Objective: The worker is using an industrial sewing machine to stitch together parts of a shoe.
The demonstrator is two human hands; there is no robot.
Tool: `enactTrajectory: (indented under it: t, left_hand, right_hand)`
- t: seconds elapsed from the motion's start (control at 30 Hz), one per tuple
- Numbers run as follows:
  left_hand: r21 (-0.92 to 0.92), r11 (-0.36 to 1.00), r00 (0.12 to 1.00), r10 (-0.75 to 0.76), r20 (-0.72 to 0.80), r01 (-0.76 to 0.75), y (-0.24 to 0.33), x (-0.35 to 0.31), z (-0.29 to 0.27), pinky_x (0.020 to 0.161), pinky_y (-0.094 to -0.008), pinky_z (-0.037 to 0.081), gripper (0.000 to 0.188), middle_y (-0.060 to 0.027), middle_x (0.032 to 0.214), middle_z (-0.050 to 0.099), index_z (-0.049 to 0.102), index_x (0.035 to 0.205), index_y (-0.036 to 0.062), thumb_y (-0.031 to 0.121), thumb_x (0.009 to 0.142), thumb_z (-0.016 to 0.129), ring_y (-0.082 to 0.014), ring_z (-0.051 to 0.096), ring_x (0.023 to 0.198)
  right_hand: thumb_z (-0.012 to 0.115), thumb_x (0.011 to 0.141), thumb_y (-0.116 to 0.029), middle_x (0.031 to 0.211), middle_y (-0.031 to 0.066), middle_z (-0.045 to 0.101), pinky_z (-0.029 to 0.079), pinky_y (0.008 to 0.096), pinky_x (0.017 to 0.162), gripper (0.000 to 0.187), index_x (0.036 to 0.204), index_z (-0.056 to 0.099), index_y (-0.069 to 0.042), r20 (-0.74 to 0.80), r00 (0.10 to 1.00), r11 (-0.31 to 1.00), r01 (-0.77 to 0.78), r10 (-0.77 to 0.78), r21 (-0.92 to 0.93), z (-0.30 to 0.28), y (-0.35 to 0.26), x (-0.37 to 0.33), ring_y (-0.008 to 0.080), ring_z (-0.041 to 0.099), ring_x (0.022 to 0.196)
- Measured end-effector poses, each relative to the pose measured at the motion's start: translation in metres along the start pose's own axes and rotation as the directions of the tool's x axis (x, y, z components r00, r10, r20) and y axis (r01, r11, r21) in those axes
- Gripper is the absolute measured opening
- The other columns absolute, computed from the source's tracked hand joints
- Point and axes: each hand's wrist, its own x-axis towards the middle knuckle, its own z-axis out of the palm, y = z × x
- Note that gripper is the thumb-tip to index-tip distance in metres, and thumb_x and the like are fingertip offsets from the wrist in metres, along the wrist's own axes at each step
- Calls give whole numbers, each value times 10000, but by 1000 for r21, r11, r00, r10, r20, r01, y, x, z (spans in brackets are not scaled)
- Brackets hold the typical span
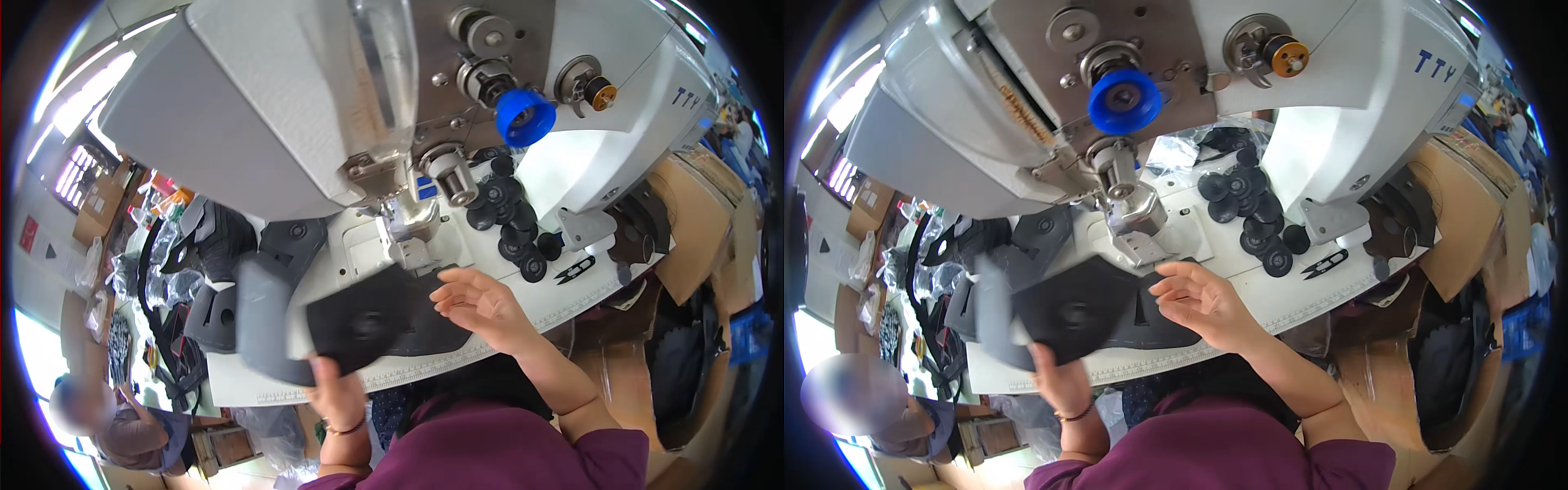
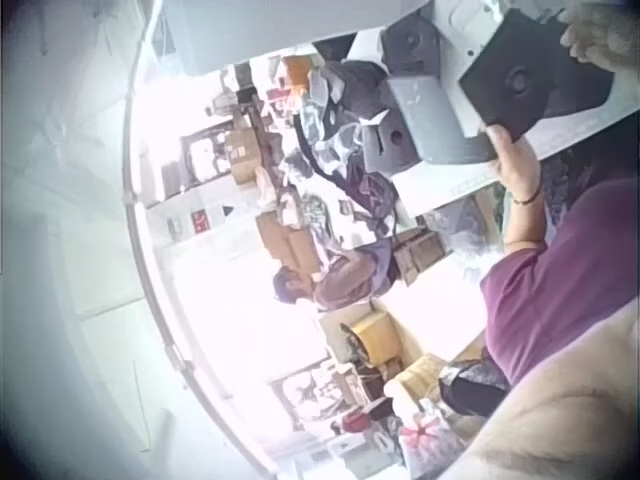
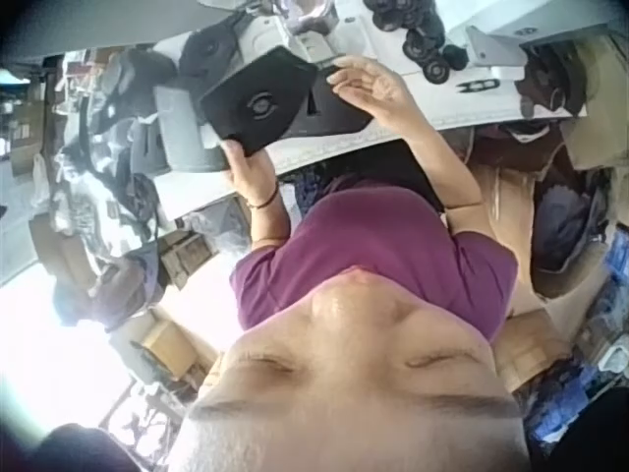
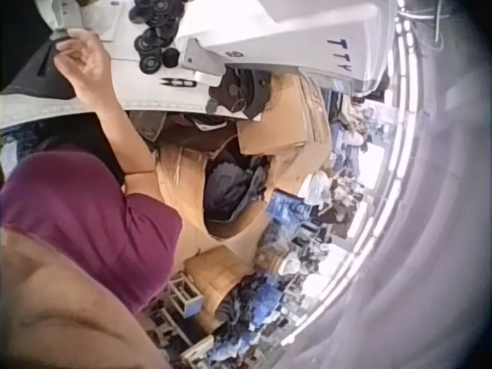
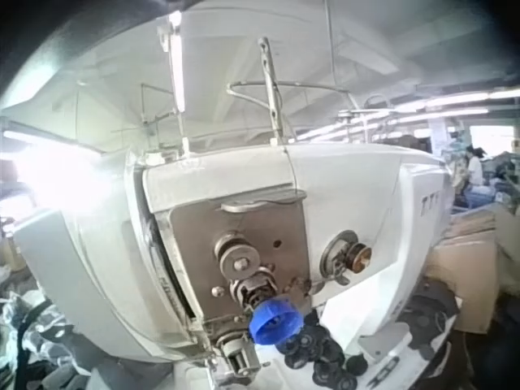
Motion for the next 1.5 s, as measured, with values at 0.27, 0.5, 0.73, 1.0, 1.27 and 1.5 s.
enactTrajectory:
  t: [0.27,0.5,0.73,1.0,1.27,1.5]
  left_hand:
    - [-73,946,920,-325,-220,317,-19,89,-76,964,-330,348,570,-159,1243,460,387,1240,-73,355,883,505,-213,456,1121]
    - [946,273,877,-393,276,-176,-31,46,-29,986,-409,296,837,-236,1257,388,316,1262,-99,376,695,708,-338,358,1185]
    - [933,7,866,-370,336,-359,-43,34,-28,996,-427,277,906,-245,1266,365,325,1266,-78,393,620,751,-386,326,1185]
    - [951,-10,893,-347,287,-309,-41,28,-14,971,-423,305,940,-217,1247,363,335,1282,-15,319,542,808,-365,359,1146]
    - [816,575,830,-483,278,62,-19,69,-25,725,-252,481,746,-119,1138,494,393,1253,-36,-18,600,751,-153,599,801]
    - [695,610,672,-699,246,381,-11,76,-29,694,-197,463,232,-46,918,614,575,1001,-73,-17,779,616,-63,551,812]
  right_hand:
    - [627,757,-60,743,44,603,412,210,551,105,847,620,-7,-328,840,679,64,-433,-731,-83,26,41,80,492,575]
    - [709,667,-185,1017,100,574,397,350,795,333,944,611,-28,-50,833,112,14,-551,-994,-121,36,106,279,473,953]
    - [581,790,-192,904,44,627,395,353,729,191,906,616,-44,36,873,-122,-27,-486,-992,-114,28,111,230,508,822]
    - [509,900,-223,668,33,573,450,235,482,268,908,583,35,-448,850,920,98,-276,-380,-81,-4,76,114,570,512]
    - [517,886,-160,851,79,629,520,261,590,234,1012,589,24,-296,950,995,92,-101,-44,-68,-32,42,158,632,647]
    - [538,856,-89,850,81,621,514,266,608,204,1013,578,34,-288,947,988,114,-141,-108,-55,-43,32,145,619,664]
